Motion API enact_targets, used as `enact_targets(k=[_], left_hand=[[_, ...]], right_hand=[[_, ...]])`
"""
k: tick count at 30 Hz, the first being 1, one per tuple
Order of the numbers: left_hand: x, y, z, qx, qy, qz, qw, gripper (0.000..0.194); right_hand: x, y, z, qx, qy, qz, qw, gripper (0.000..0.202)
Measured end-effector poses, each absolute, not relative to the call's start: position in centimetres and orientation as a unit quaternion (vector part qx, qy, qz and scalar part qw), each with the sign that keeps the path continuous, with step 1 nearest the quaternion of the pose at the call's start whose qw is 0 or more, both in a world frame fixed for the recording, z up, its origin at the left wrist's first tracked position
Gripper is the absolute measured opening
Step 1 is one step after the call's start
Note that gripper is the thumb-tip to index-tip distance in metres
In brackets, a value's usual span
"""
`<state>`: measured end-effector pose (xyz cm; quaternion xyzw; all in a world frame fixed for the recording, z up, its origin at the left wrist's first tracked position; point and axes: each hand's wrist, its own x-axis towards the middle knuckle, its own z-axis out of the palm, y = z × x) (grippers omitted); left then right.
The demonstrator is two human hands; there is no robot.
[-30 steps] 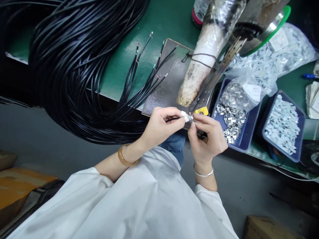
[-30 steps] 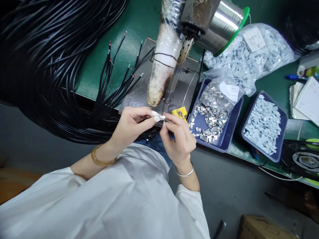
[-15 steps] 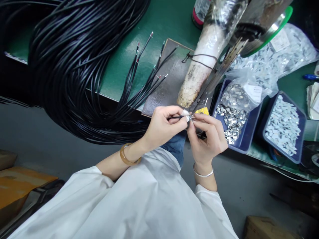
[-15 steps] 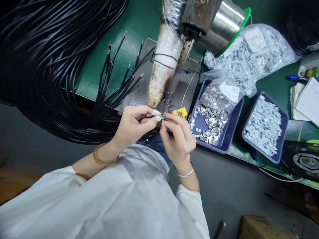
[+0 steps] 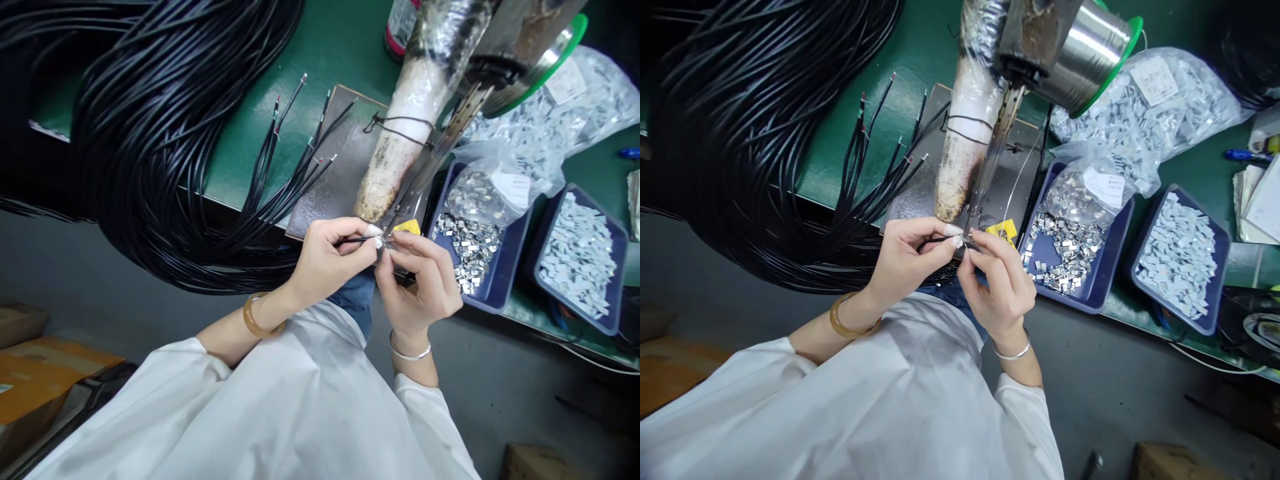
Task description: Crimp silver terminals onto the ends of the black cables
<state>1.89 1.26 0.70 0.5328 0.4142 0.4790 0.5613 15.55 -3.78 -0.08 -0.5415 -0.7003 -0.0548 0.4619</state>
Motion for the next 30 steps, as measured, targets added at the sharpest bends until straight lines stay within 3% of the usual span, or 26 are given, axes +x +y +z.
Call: enact_targets(k=[11,15,18,26,30], left_hand=[[1.6,0.7,0.2,0.546,0.403,0.418,0.604,0.012],[0.9,-0.1,0.1,0.606,0.402,0.445,0.522,0.007],[0.3,-0.4,-0.1,0.655,0.369,0.442,0.489,0.013],[0.9,-0.3,0.1,0.559,0.366,0.459,0.585,0.014],[1.5,0.3,0.0,0.509,0.375,0.461,0.623,0.012]], right_hand=[[16.1,-3.7,0.4,-0.573,-0.683,-0.014,0.452,0.014],[16.1,-3.9,0.5,-0.592,-0.643,0.073,0.480,0.006],[16.1,-4.0,0.3,-0.573,-0.637,0.098,0.506,0.008],[15.8,-4.3,0.1,-0.531,-0.699,-0.095,0.470,0.022],[15.6,-4.3,-0.3,-0.525,-0.710,-0.108,0.457,0.025]])
